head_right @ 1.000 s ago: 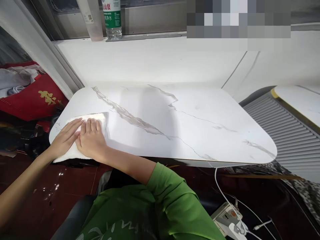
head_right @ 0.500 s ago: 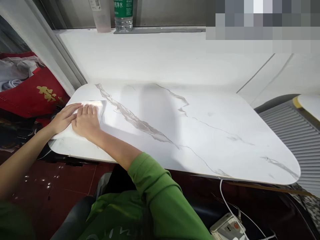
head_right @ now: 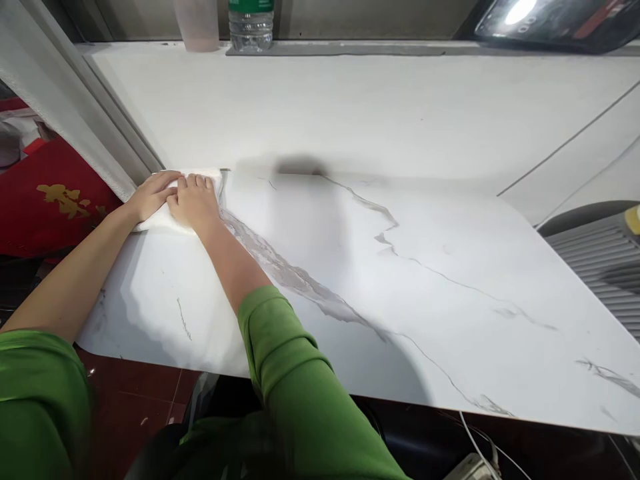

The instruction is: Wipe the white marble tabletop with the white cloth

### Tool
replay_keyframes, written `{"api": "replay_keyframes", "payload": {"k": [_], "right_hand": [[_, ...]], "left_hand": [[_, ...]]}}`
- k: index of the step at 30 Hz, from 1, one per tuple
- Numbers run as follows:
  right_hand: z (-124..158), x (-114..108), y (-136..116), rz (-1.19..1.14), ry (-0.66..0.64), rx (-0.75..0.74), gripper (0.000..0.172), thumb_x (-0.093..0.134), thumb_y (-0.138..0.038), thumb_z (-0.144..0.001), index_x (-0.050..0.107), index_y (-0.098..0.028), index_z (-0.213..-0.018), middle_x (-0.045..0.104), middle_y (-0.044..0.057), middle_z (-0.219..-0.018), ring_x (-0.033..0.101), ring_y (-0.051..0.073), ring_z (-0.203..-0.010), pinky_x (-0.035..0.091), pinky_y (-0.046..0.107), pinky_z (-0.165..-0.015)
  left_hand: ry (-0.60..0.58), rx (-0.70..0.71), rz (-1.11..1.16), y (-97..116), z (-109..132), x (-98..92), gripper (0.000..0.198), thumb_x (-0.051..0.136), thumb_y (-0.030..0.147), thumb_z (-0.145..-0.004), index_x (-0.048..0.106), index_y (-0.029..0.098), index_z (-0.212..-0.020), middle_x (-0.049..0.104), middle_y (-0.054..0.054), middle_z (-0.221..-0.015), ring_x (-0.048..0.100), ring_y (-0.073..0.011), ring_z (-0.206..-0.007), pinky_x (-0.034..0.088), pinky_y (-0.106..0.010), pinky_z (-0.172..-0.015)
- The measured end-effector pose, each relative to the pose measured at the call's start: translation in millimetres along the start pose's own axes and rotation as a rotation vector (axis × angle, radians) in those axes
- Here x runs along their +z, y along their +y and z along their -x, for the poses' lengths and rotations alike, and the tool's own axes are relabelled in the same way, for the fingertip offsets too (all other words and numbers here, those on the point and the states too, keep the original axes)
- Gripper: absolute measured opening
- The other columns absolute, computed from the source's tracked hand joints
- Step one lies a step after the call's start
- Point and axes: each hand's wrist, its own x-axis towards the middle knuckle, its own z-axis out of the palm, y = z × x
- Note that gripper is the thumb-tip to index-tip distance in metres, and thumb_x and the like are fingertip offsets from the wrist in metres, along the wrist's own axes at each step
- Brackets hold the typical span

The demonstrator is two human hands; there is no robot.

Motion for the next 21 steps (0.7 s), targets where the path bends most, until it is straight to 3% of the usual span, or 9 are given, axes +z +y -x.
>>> {"api": "replay_keyframes", "payload": {"k": [5, 11, 16, 21], "right_hand": [[-19.4, 4.2, 18.3, 0.0, 0.015, 0.03, 0.046, 0.035, -0.025, -0.103, 0.054, -0.005, -0.139, 0.058, 0.019, -0.14, 0.047, 0.031, -0.135, 0.026, 0.048, -0.121], [-23.7, -0.4, 23.6, -0.017, 0.006, 0.071, 0.046, 0.035, -0.027, -0.105, 0.052, -0.009, -0.143, 0.056, 0.016, -0.145, 0.046, 0.028, -0.138, 0.025, 0.042, -0.121], [-10.5, -7.7, 21.5, -0.005, 0.005, 0.071, 0.046, 0.034, -0.026, -0.106, 0.052, -0.008, -0.144, 0.054, 0.017, -0.149, 0.044, 0.027, -0.141, 0.024, 0.042, -0.122], [21.0, -20.7, 21.3, -0.017, 0.005, 0.051, 0.046, 0.037, -0.023, -0.103, 0.055, -0.008, -0.143, 0.054, 0.015, -0.15, 0.046, 0.027, -0.14, 0.024, 0.042, -0.122]], "left_hand": [[-0.013, -0.039, 0.024, 5.1, -24.9, 2.9, 0.053, 0.039, 0.037, -0.091, 0.058, 0.022, -0.139, 0.056, -0.006, -0.148, 0.045, -0.0295, -0.14, 0.032, -0.044, -0.122], [-0.008, -0.043, 0.019, 1.5, -33.6, 6.4, 0.052, 0.039, 0.037, -0.093, 0.057, 0.025, -0.14, 0.055, -0.004, -0.151, 0.044, -0.0286, -0.143, 0.031, -0.044, -0.123], [-0.052, -0.032, -0.023, 4.9, -25.6, 8.1, 0.058, 0.032, 0.026, -0.095, 0.049, 0.018, -0.15, 0.044, -0.006, -0.161, 0.035, -0.023, -0.151, 0.022, -0.039, -0.128], [-0.033, -0.008, -0.044, 28.5, 0.8, 14.1, 0.058, 0.03, 0.026, -0.097, 0.048, 0.019, -0.152, 0.043, -0.005, -0.162, 0.035, -0.0228, -0.151, 0.022, -0.041, -0.128]]}}
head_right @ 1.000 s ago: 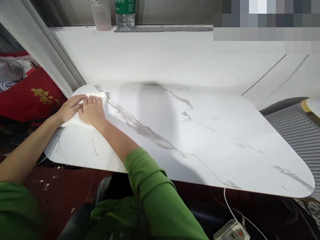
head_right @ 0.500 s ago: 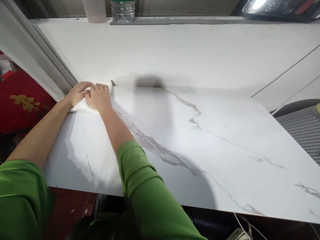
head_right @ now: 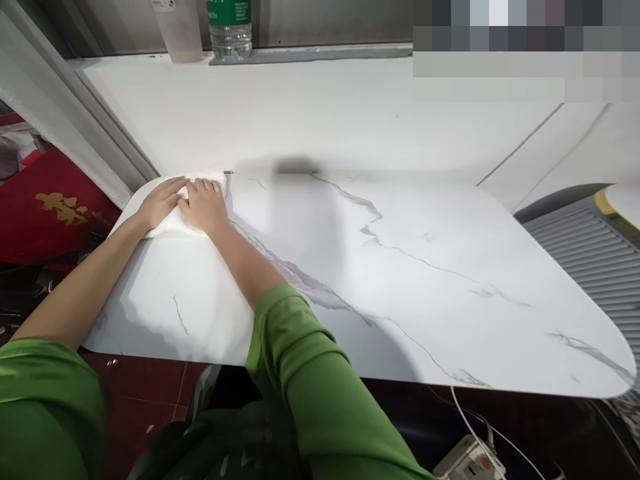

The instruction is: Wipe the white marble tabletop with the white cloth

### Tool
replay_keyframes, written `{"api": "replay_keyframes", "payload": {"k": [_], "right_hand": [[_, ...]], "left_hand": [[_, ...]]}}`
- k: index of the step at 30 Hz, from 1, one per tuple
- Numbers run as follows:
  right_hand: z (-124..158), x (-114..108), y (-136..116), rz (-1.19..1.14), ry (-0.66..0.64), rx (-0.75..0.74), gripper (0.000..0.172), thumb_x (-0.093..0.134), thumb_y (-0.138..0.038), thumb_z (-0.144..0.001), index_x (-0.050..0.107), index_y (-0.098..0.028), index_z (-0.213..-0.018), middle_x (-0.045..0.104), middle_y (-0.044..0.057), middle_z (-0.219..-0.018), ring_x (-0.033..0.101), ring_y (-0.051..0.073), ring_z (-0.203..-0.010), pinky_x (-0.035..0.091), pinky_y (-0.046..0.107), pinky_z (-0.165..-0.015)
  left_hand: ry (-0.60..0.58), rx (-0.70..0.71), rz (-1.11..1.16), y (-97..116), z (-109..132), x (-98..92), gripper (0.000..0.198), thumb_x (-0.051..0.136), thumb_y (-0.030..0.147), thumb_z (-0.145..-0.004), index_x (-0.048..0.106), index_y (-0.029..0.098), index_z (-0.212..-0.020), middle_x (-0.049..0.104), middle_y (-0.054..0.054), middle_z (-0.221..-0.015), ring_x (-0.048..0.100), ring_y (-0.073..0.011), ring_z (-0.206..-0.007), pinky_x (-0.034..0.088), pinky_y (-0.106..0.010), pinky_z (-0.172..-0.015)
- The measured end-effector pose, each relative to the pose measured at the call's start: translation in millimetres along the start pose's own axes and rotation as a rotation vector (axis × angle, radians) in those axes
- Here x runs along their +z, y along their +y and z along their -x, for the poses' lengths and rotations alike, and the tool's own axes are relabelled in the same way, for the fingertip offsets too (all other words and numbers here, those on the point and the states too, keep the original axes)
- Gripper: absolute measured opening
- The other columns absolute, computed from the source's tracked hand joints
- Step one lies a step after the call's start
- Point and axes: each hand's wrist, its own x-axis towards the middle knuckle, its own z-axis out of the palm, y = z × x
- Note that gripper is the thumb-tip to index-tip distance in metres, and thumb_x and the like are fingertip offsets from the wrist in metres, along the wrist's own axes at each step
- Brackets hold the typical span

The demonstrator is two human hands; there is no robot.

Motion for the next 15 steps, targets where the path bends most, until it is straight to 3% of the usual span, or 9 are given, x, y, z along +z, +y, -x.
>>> {"api": "replay_keyframes", "payload": {"k": [5, 12, 15], "right_hand": [[57.4, -17.8, 3.9, 0.034, -0.017, -0.054, 0.049, 0.038, -0.02, -0.101, 0.053, -0.005, -0.145, 0.051, 0.016, -0.153, 0.043, 0.028, -0.143, 0.023, 0.043, -0.124], [178.2, -55.2, 9.7, 0.058, -0.027, -0.123, 0.054, 0.036, -0.023, -0.099, 0.05, -0.001, -0.147, 0.048, 0.018, -0.155, 0.041, 0.032, -0.145, 0.024, 0.049, -0.126], [218.2, -70.6, 13.4, 0.041, -0.054, -0.14, 0.057, 0.036, -0.028, -0.1, 0.049, -0.001, -0.149, 0.044, 0.019, -0.158, 0.039, 0.033, -0.148, 0.024, 0.05, -0.127]], "left_hand": [[0.011, 0.029, -0.028, 44.4, 49.5, 6.4, 0.056, 0.03, 0.026, -0.099, 0.044, 0.022, -0.153, 0.04, -0.004, -0.163, 0.033, -0.0223, -0.153, 0.021, -0.043, -0.128], [-0.043, 0.061, -0.074, 140.7, 144.2, 16.4, 0.057, 0.025, 0.03, -0.103, 0.036, 0.016, -0.157, 0.035, -0.009, -0.165, 0.028, -0.0253, -0.155, 0.018, -0.053, -0.129], [-0.046, 0.096, -0.082, 174.2, 173.1, 21.4, 0.058, 0.025, 0.03, -0.103, 0.037, 0.009, -0.156, 0.034, -0.014, -0.165, 0.024, -0.0289, -0.157, 0.014, -0.057, -0.129]]}}
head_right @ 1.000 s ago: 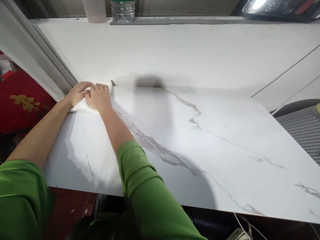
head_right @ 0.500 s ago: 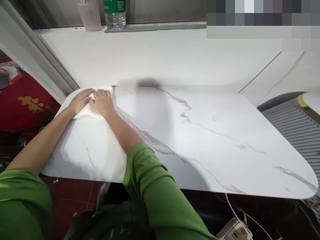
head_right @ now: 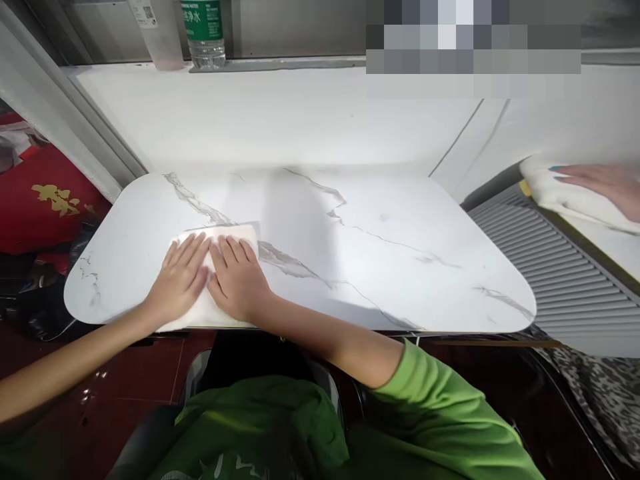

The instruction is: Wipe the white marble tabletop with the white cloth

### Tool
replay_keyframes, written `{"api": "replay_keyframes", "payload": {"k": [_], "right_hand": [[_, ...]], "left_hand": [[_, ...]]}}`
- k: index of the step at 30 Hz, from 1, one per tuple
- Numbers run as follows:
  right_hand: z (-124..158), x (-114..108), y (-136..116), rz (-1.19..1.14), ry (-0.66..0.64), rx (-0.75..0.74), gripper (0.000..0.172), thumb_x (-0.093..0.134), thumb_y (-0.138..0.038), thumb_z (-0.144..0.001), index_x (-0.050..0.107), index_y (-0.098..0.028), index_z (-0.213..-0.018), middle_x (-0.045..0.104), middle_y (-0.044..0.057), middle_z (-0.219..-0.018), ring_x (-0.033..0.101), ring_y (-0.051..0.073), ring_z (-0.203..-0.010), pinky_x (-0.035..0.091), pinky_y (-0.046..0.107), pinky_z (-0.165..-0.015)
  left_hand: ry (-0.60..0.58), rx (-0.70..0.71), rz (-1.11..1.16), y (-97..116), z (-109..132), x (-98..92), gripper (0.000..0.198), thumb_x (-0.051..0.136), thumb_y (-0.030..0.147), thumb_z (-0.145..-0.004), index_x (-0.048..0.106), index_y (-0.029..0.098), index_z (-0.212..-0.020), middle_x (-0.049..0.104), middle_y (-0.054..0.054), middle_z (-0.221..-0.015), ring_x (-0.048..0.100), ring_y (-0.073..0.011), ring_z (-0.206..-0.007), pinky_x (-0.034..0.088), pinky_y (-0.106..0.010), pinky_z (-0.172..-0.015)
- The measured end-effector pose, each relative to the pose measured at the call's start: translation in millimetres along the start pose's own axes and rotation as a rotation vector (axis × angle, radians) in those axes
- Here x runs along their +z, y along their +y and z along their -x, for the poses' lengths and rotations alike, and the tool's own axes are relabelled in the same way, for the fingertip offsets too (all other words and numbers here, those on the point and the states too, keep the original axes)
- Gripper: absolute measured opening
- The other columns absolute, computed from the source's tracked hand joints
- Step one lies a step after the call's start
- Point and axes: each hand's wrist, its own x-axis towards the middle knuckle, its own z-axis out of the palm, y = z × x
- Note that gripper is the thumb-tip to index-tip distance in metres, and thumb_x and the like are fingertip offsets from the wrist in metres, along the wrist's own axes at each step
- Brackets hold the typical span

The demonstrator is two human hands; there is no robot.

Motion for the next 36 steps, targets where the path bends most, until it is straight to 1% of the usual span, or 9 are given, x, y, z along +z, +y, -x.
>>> {"api": "replay_keyframes", "payload": {"k": [2, 4, 8, 11, 14, 21, 26, 31, 36], "right_hand": [[14.5, -7.7, 1.0, -0.035, -0.04, 0.037, 0.057, 0.036, -0.028, -0.1, 0.047, -0.003, -0.151, 0.041, 0.017, -0.16, 0.035, 0.03, -0.151, 0.023, 0.05, -0.128], [18.2, -14.3, 3.7, -0.083, -0.104, 0.106, 0.058, 0.037, -0.027, -0.1, 0.045, -0.007, -0.153, 0.038, 0.015, -0.162, 0.031, 0.027, -0.153, 0.022, 0.049, -0.129], [3.3, -21.1, 15.2, -0.137, -0.191, 0.201, 0.059, 0.039, -0.025, -0.097, 0.044, -0.008, -0.154, 0.036, 0.012, -0.164, 0.029, 0.024, -0.154, 0.021, 0.046, -0.129], [-15.5, -19.2, 31.1, -0.087, -0.134, 0.19, 0.058, 0.035, -0.021, -0.097, 0.046, -0.005, -0.152, 0.039, 0.013, -0.162, 0.033, 0.025, -0.153, 0.019, 0.044, -0.129], [-36.6, -15.2, 53.3, -0.053, -0.071, 0.166, 0.057, 0.032, -0.018, -0.097, 0.049, -0.004, -0.15, 0.044, 0.013, -0.159, 0.037, 0.025, -0.15, 0.022, 0.045, -0.128], [-95.4, -8.5, 115.9, -0.002, -0.028, 0.208, 0.057, 0.028, -0.018, -0.097, 0.051, -0.005, -0.148, 0.047, 0.014, -0.157, 0.039, 0.025, -0.148, 0.024, 0.045, -0.125], [-132.1, 2.4, 158.8, -0.008, 0.049, 0.228, 0.056, 0.024, -0.019, -0.098, 0.055, -0.01, -0.143, 0.053, 0.012, -0.153, 0.043, 0.024, -0.145, 0.028, 0.045, -0.123], [-154.0, 9.4, 185.8, -0.042, 0.122, 0.232, 0.054, 0.026, -0.019, -0.097, 0.059, -0.014, -0.14, 0.057, 0.01, -0.149, 0.048, 0.026, -0.141, 0.029, 0.048, -0.121], [-160.2, 6.7, 190.2, -0.045, 0.135, 0.237, 0.053, 0.027, -0.017, -0.095, 0.063, -0.015, -0.134, 0.062, 0.01, -0.143, 0.053, 0.024, -0.134, 0.034, 0.043, -0.118]], "left_hand": [[-0.012, 0.035, 0.008, 14.9, 7.6, 0.7, 0.058, 0.024, 0.029, -0.104, 0.037, 0.006, -0.155, 0.034, -0.016, -0.165, 0.022, -0.0296, -0.157, 0.014, -0.057, -0.129], [-0.023, 0.062, 0.018, 22.7, 7.6, 0.7, 0.058, 0.024, 0.029, -0.104, 0.037, 0.004, -0.155, 0.035, -0.017, -0.164, 0.022, -0.0288, -0.157, 0.014, -0.055, -0.13], [-0.029, 0.066, 0.024, 26.1, -10.4, 3.7, 0.057, 0.028, 0.029, -0.103, 0.039, 0.003, -0.153, 0.037, -0.018, -0.163, 0.026, -0.0288, -0.156, 0.017, -0.054, -0.13], [-0.02, 0.031, 0.007, 24.8, -35.2, 10.1, 0.058, 0.027, 0.026, -0.102, 0.039, 0.001, -0.153, 0.037, -0.02, -0.163, 0.027, -0.0298, -0.155, 0.018, -0.056, -0.129], [-0.005, 0.002, -0.001, 21.2, -67.3, 16.1, 0.058, 0.028, 0.024, -0.101, 0.039, 0.0, -0.153, 0.037, -0.02, -0.162, 0.028, -0.03, -0.155, 0.019, -0.056, -0.129], [0.019, 0.018, 0.018, 2.4, -159.0, 26.8, 0.056, 0.032, 0.02, -0.099, 0.041, 0.004, -0.152, 0.04, -0.018, -0.161, 0.032, -0.0273, -0.153, 0.019, -0.05, -0.128], [0.118, 0.05, 0.049, -12.3, -217.2, 39.7, 0.052, 0.035, 0.021, -0.097, 0.052, 0.009, -0.145, 0.05, -0.017, -0.154, 0.044, -0.0275, -0.144, 0.028, -0.045, -0.124], [0.13, 0.052, 0.064, -20.7, -249.7, 44.2, 0.054, 0.037, 0.021, -0.095, 0.053, 0.01, -0.145, 0.052, -0.015, -0.153, 0.046, -0.0279, -0.142, 0.03, -0.042, -0.123], [0.126, 0.046, 0.081, -25.7, -263.8, 45.1, 0.053, 0.037, 0.023, -0.095, 0.054, 0.013, -0.145, 0.052, -0.013, -0.153, 0.046, -0.0272, -0.142, 0.031, -0.042, -0.123]]}}
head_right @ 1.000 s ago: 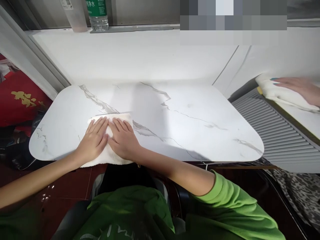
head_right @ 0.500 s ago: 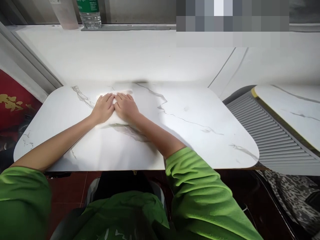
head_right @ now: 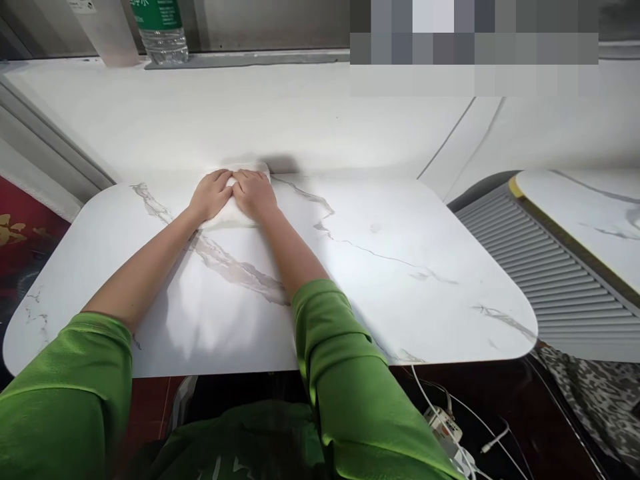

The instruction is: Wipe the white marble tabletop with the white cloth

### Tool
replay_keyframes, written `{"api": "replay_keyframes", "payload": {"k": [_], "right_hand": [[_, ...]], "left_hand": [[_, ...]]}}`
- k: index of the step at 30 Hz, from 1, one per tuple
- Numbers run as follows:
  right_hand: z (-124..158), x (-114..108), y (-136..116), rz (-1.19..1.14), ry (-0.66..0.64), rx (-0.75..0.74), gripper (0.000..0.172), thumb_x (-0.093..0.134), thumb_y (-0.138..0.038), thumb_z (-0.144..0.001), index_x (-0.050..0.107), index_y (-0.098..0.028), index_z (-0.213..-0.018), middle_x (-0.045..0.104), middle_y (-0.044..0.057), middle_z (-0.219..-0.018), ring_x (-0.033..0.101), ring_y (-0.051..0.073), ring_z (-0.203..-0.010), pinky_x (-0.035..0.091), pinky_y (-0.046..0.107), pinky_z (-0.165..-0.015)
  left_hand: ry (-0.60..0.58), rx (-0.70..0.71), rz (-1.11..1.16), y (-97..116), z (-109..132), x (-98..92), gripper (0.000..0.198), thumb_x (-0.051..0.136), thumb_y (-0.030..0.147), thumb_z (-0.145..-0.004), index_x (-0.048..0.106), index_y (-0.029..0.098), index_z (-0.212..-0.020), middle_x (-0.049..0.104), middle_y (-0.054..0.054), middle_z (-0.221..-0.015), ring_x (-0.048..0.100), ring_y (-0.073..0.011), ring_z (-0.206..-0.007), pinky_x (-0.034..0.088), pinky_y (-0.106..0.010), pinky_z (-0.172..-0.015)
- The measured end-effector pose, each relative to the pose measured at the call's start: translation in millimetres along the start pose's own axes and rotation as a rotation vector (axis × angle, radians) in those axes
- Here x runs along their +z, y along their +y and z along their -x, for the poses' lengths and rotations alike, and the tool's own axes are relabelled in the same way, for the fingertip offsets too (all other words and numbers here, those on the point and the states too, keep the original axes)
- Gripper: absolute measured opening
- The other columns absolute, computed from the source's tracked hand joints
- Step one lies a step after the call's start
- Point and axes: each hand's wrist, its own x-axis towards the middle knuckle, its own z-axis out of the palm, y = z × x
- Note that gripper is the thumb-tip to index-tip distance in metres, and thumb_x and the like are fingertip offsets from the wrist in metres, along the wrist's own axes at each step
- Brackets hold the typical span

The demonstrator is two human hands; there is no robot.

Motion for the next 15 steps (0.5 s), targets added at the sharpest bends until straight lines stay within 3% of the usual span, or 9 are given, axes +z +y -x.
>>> {"api": "replay_keyframes", "payload": {"k": [8, 15], "right_hand": [[24.3, -12.0, -17.4, 0.085, -0.051, 0.076, 0.056, 0.03, -0.019, -0.097, 0.052, -0.011, -0.148, 0.049, 0.011, -0.156, 0.041, 0.023, -0.147, 0.024, 0.042, -0.124], [75.2, -27.2, -31.7, 0.122, -0.074, 0.037, 0.056, 0.029, -0.02, -0.097, 0.053, -0.011, -0.147, 0.049, 0.012, -0.156, 0.042, 0.026, -0.146, 0.026, 0.046, -0.123]], "left_hand": [[-0.024, -0.012, -0.03, 5.5, 11.8, -2.6, 0.054, 0.034, 0.023, -0.098, 0.048, 0.014, -0.149, 0.047, -0.012, -0.158, 0.039, -0.0242, -0.148, 0.027, -0.042, -0.124], [-0.061, -0.037, -0.059, 45.8, 66.5, -14.8, 0.053, 0.032, 0.021, -0.1, 0.045, 0.009, -0.151, 0.043, -0.017, -0.16, 0.036, -0.0265, -0.15, 0.024, -0.049, -0.126]]}}
